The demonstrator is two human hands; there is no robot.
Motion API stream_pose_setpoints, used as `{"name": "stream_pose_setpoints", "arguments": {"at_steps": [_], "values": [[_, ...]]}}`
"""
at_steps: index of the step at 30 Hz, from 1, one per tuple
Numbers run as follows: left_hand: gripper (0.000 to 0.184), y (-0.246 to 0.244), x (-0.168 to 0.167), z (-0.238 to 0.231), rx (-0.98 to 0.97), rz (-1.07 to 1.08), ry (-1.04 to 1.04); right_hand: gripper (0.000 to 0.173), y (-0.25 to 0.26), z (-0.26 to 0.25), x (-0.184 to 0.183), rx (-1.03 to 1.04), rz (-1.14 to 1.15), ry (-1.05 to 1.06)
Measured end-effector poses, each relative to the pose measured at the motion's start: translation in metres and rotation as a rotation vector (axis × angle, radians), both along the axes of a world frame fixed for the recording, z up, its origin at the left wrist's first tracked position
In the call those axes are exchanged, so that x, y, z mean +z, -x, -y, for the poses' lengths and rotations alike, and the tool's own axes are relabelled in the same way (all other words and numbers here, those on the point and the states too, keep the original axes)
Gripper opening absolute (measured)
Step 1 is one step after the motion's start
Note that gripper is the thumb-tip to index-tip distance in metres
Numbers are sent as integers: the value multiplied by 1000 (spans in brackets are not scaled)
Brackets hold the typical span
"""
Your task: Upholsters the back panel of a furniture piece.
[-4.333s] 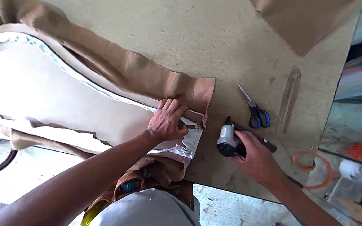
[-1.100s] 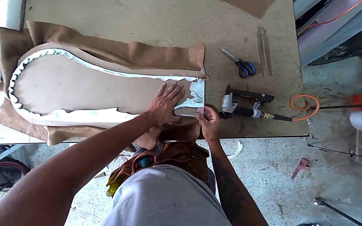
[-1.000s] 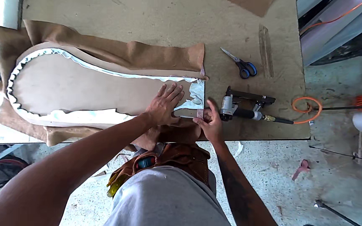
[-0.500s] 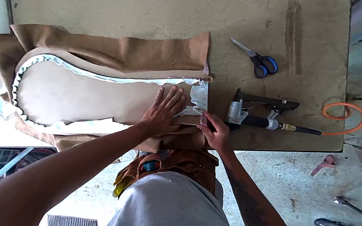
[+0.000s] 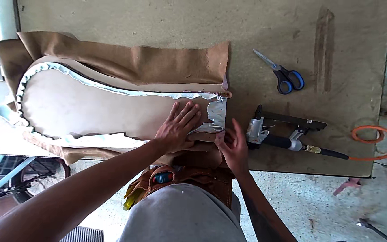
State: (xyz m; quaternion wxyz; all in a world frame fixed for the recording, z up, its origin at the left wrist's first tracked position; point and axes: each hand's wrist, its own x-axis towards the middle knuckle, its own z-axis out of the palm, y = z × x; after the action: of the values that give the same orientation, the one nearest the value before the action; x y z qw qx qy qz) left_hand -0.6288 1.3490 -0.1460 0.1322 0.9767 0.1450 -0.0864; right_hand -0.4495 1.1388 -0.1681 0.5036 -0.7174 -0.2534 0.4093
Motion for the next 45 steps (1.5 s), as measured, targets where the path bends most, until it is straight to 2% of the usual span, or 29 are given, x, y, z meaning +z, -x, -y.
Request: {"name": "stream_pose_setpoints", "arguments": {"at_steps": [1,4,7,14,20,27,29,31,35,36,38,40,45], "values": [[110,0,0,0,1,0,5,96,2,-8,7,-29,-50,65],[109,1,1,0,0,10,7,96,16,-15,23,-18,-78,200],[108,1,1,0,-2,3,1,92,22,-16,24,-69,-166,143],[107,2,2,0,1,4,5,85,6,-26,21,-33,-340,69],[107,1,1,-1,-7,-3,-4,78,9,-30,18,-101,-402,39],[104,1,-2,-1,-6,5,-2,80,8,-33,20,-135,-437,83],[103,1,-1,0,-3,14,2,80,5,-28,25,-77,-301,157],[104,1,-1,-1,0,13,-4,73,-11,-16,43,70,-63,222],[105,2,-4,-2,3,32,-5,50,-87,45,85,225,595,247],[105,2,-4,-1,6,35,2,54,-111,60,85,284,706,321],[105,3,-3,-1,8,40,16,71,-148,80,71,448,824,434],[105,4,-4,-2,7,77,25,84,-167,82,52,608,916,443],[105,5,-2,0,10,73,30,90,-188,61,40,784,1065,390]]}}
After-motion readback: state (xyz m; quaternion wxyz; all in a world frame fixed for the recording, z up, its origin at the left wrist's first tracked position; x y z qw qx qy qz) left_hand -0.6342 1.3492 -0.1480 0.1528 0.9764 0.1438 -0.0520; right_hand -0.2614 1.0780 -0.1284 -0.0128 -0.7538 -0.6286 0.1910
